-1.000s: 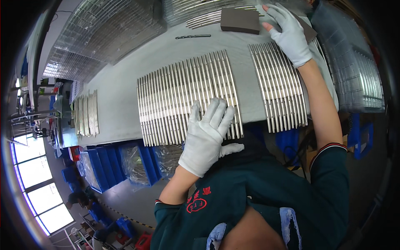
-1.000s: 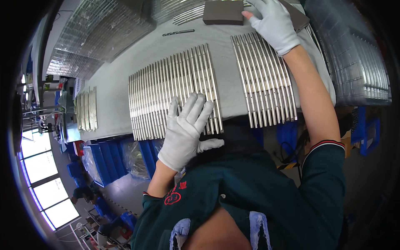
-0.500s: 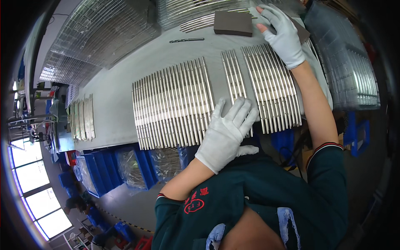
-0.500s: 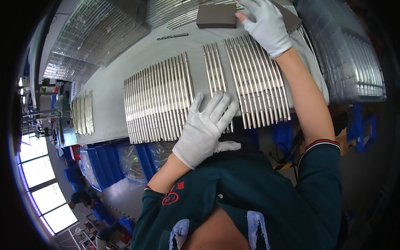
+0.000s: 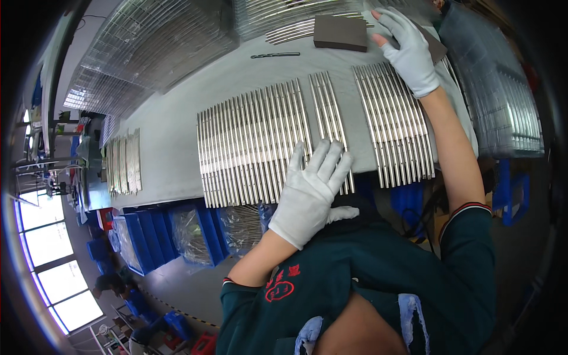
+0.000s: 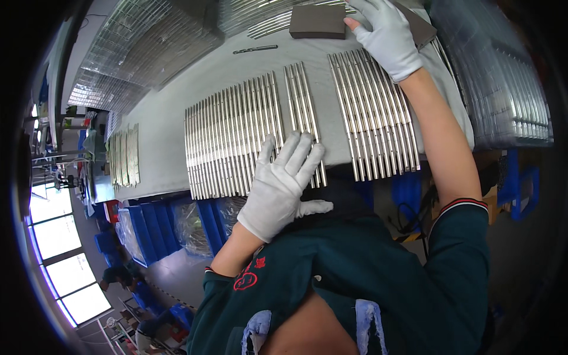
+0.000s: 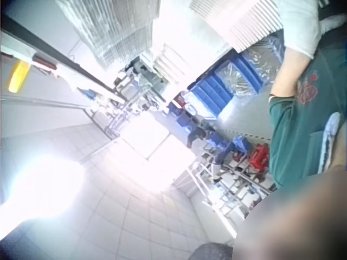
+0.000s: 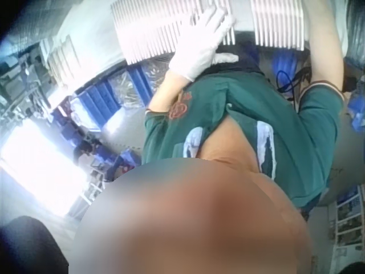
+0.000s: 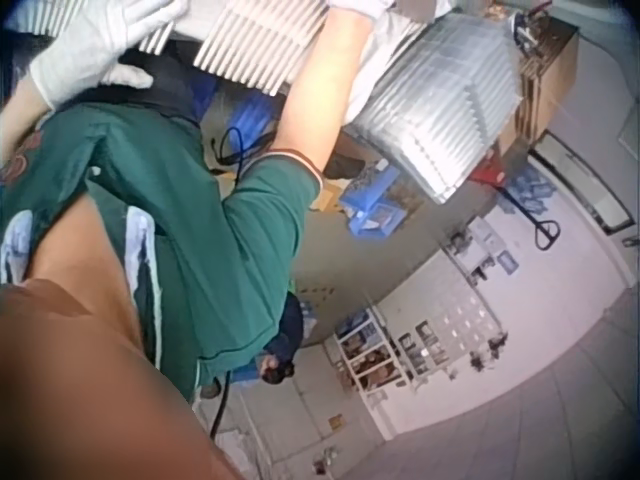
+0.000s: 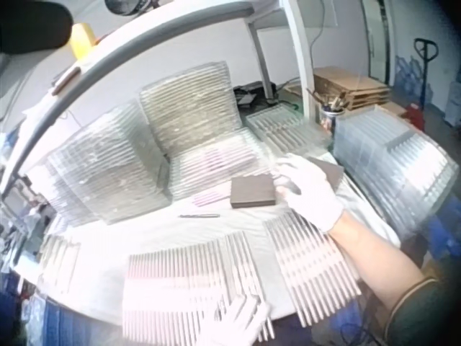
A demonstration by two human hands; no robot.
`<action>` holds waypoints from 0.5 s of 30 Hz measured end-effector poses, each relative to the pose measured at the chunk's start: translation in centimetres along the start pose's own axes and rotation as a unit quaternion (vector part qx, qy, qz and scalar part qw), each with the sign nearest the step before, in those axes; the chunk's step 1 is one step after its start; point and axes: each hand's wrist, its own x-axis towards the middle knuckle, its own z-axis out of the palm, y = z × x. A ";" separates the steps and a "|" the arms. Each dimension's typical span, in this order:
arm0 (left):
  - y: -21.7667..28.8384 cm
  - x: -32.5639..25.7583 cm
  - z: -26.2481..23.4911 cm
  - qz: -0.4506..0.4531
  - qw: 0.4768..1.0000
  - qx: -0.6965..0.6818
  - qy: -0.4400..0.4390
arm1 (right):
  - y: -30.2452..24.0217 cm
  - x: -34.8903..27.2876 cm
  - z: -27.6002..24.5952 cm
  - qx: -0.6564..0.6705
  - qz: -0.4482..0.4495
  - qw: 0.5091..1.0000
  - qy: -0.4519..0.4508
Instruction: Aligning and organizing thin metal rods or slats on a workbench using an alignment block in a manufacturing setting.
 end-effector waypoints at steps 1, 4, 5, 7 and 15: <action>0.3 0.5 0.3 -0.002 1.000 0.001 0.001 | 0.2 -0.1 0.1 0.001 -0.002 1.000 0.000; 0.7 1.1 0.7 0.075 0.994 -0.070 0.035 | 0.3 -0.1 0.3 0.006 -0.011 1.000 0.012; 0.4 0.8 0.6 0.072 0.994 -0.069 0.035 | 0.3 0.0 0.4 0.009 -0.012 1.000 0.012; -0.9 0.0 0.1 0.032 0.998 -0.032 0.050 | 0.5 -0.1 0.0 0.017 -0.008 1.000 0.006; -2.8 -2.3 1.4 -0.032 0.993 0.066 0.096 | -2.0 0.5 -1.2 0.002 0.011 1.000 0.009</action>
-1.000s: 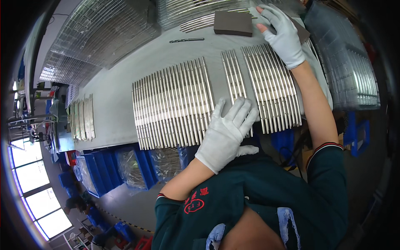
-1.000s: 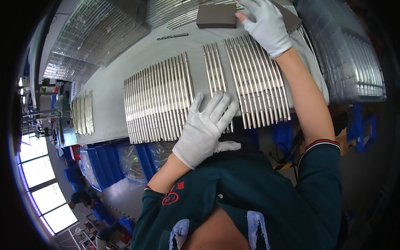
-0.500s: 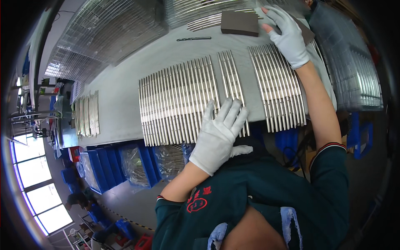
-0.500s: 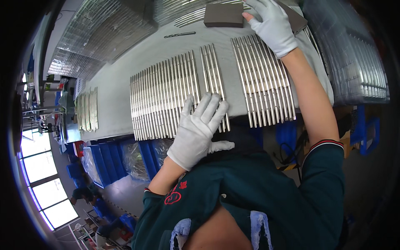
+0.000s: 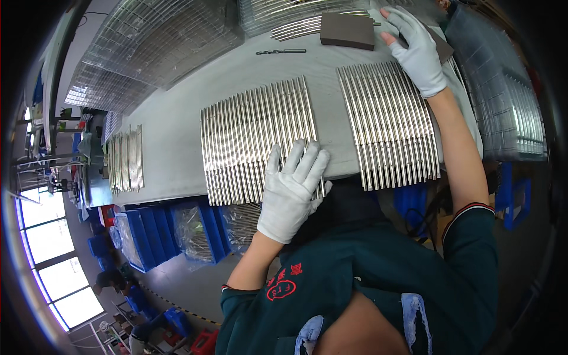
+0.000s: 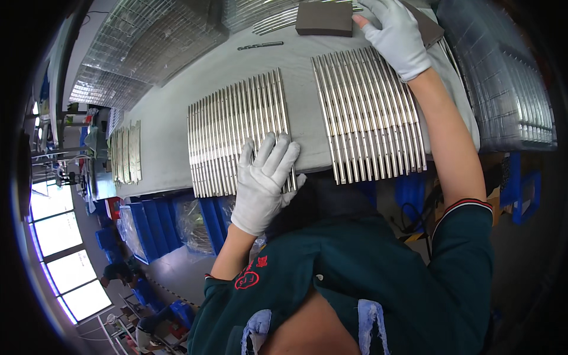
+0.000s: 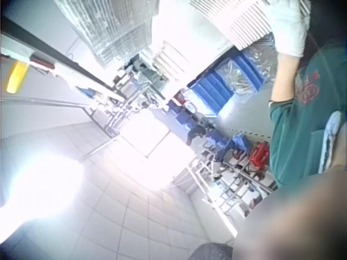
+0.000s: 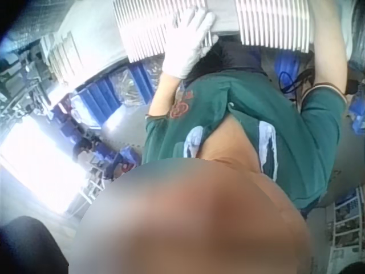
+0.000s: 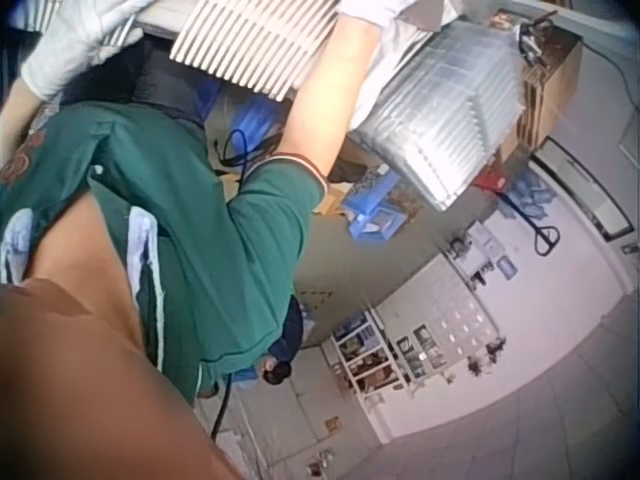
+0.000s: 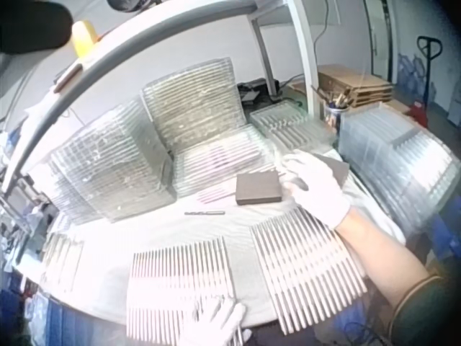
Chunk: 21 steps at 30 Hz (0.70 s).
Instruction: Aligning and organizing thin metal rods or slats on a workbench using an alignment block in a manufacturing setting.
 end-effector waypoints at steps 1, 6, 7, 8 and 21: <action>0.1 0.1 0.1 -0.005 1.000 -0.003 0.013 | 0.0 0.0 -0.1 0.005 -0.001 1.000 -0.003; 0.2 -0.1 0.5 -0.014 0.999 -0.011 0.036 | 0.1 -0.2 0.0 0.011 0.013 1.000 -0.008; 0.2 -0.3 0.7 -0.018 0.998 -0.021 0.051 | 0.2 -0.2 -0.1 0.008 0.011 1.000 -0.013; 0.2 -0.4 0.8 -0.022 0.997 -0.030 0.066 | 0.9 -0.3 0.3 0.009 0.011 1.000 -0.013; 0.4 0.1 0.2 -0.005 0.999 -0.027 0.044 | 2.4 -0.4 0.6 -0.036 0.009 0.999 0.011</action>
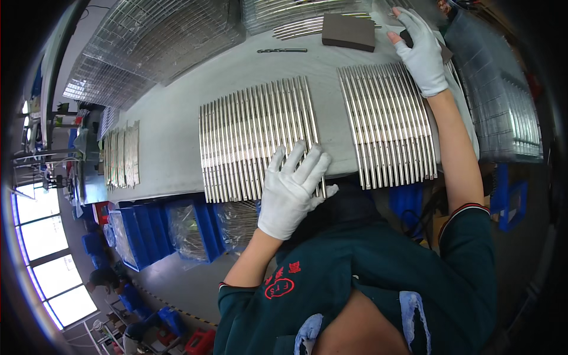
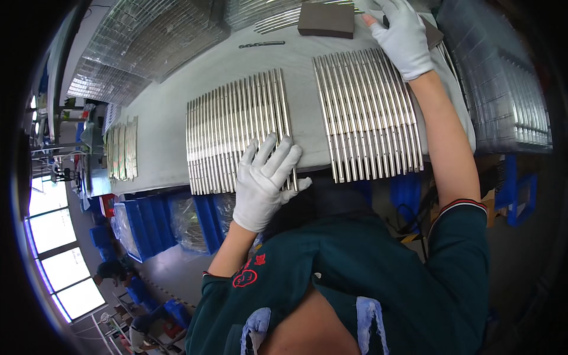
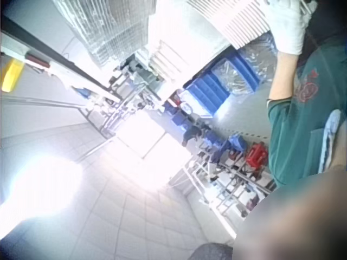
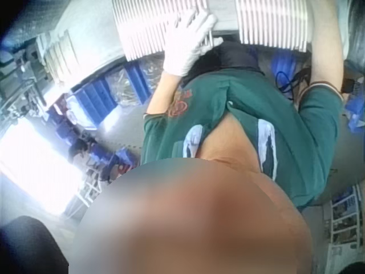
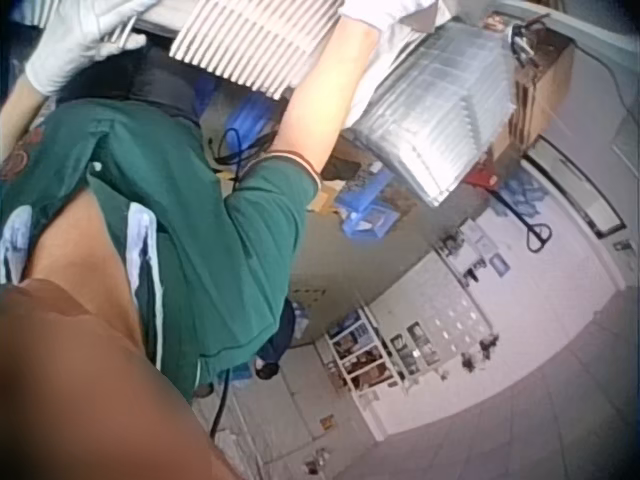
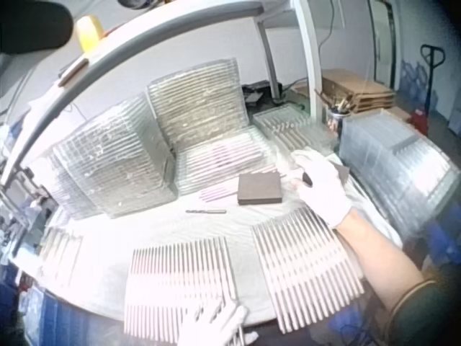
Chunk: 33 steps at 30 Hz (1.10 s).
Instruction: Aligning and organizing thin metal rods or slats on a workbench using an alignment block in a manufacturing setting.
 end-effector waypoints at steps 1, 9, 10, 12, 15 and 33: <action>-0.1 0.0 0.0 0.000 1.000 -0.001 -0.002 | -0.5 0.1 -0.3 -0.037 0.043 0.998 0.023; 0.0 0.2 0.0 0.008 1.000 -0.011 -0.007 | 8.2 0.0 -0.7 -0.058 0.102 0.985 0.128; -0.1 0.1 0.0 0.011 1.000 -0.013 -0.003 | 8.2 0.2 -0.9 -0.048 0.126 0.984 0.121; -0.2 -0.1 0.1 0.008 1.000 -0.013 0.000 | 7.9 1.0 -1.7 -0.039 0.107 0.987 0.116; -0.2 0.0 0.0 0.007 1.000 -0.015 0.005 | 6.8 3.2 -3.6 -0.033 0.102 0.993 0.051; -0.2 0.2 0.0 0.010 0.999 -0.036 0.018 | -0.9 2.1 -8.0 -0.277 0.060 0.911 -0.298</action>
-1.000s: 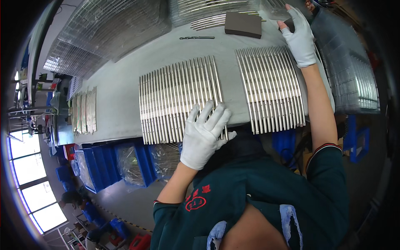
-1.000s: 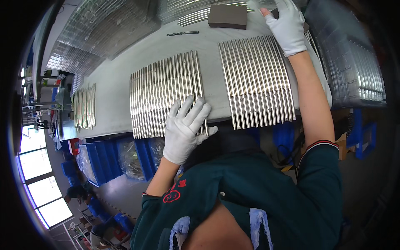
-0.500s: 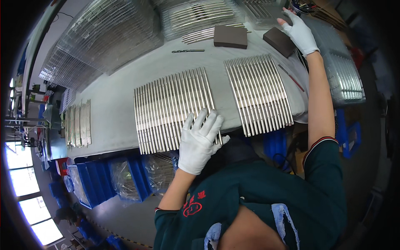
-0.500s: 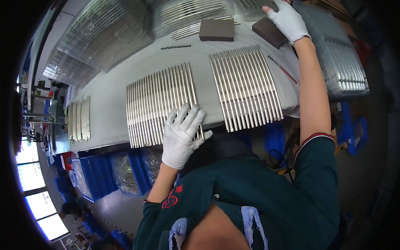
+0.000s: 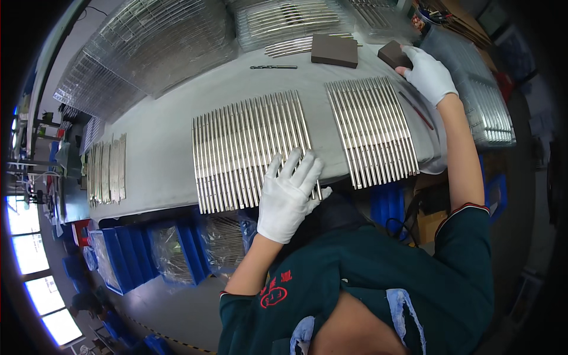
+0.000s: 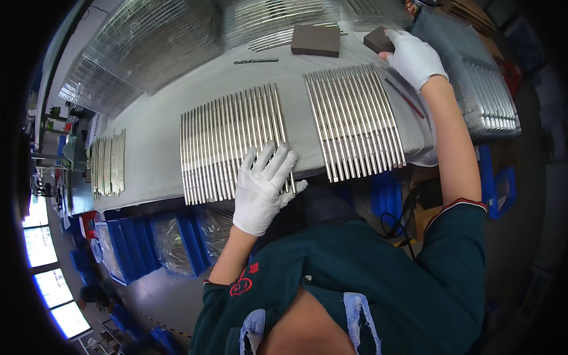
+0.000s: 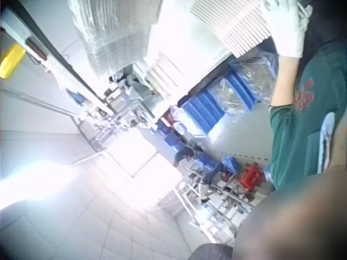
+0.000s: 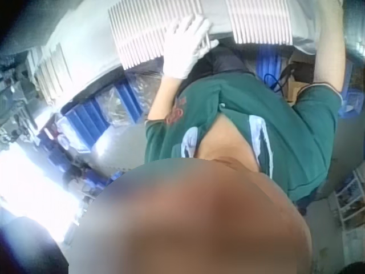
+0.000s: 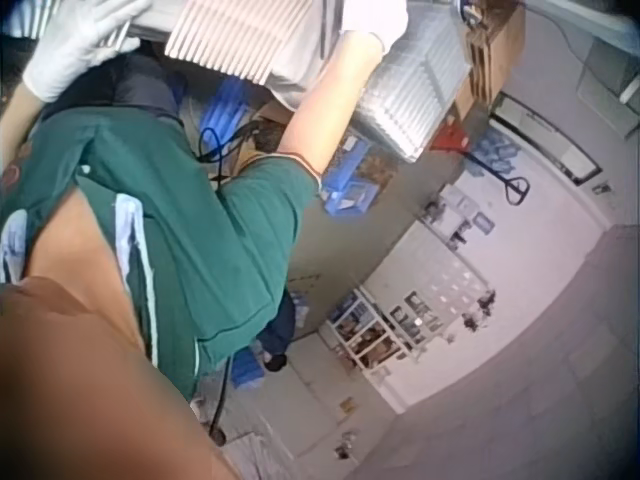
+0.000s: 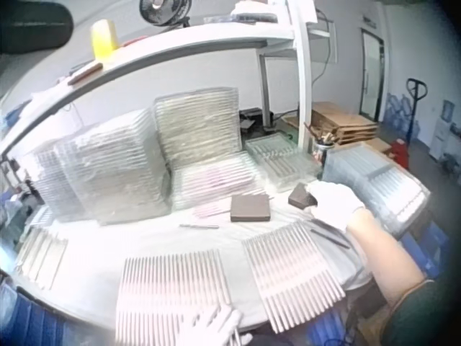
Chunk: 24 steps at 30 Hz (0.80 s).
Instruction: Aligning and organizing thin metal rods or slats on a workbench using an alignment block in a manufacturing setting.
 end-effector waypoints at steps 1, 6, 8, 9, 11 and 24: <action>0.0 -0.3 0.0 -0.008 1.000 0.004 0.002 | -1.1 -0.8 -1.9 0.048 0.036 0.995 -0.082; -0.1 -0.2 0.1 -0.007 1.000 -0.004 0.001 | -1.0 -4.1 -1.9 -0.089 -0.025 0.972 -0.218; 0.0 0.0 0.1 -0.003 1.000 -0.001 0.001 | -0.5 -5.0 -1.1 -0.131 -0.053 0.961 -0.237; 0.1 0.0 -0.1 -0.004 1.000 0.000 -0.003 | -0.5 -5.3 -0.9 -0.132 -0.043 0.968 -0.211; 0.1 0.1 -0.1 -0.007 1.000 -0.003 -0.005 | -0.7 -5.4 -0.8 -0.133 -0.035 0.973 -0.185; -0.3 -0.5 0.3 0.032 0.999 -0.015 0.008 | -6.2 -5.7 -3.9 0.133 -0.120 0.981 -0.076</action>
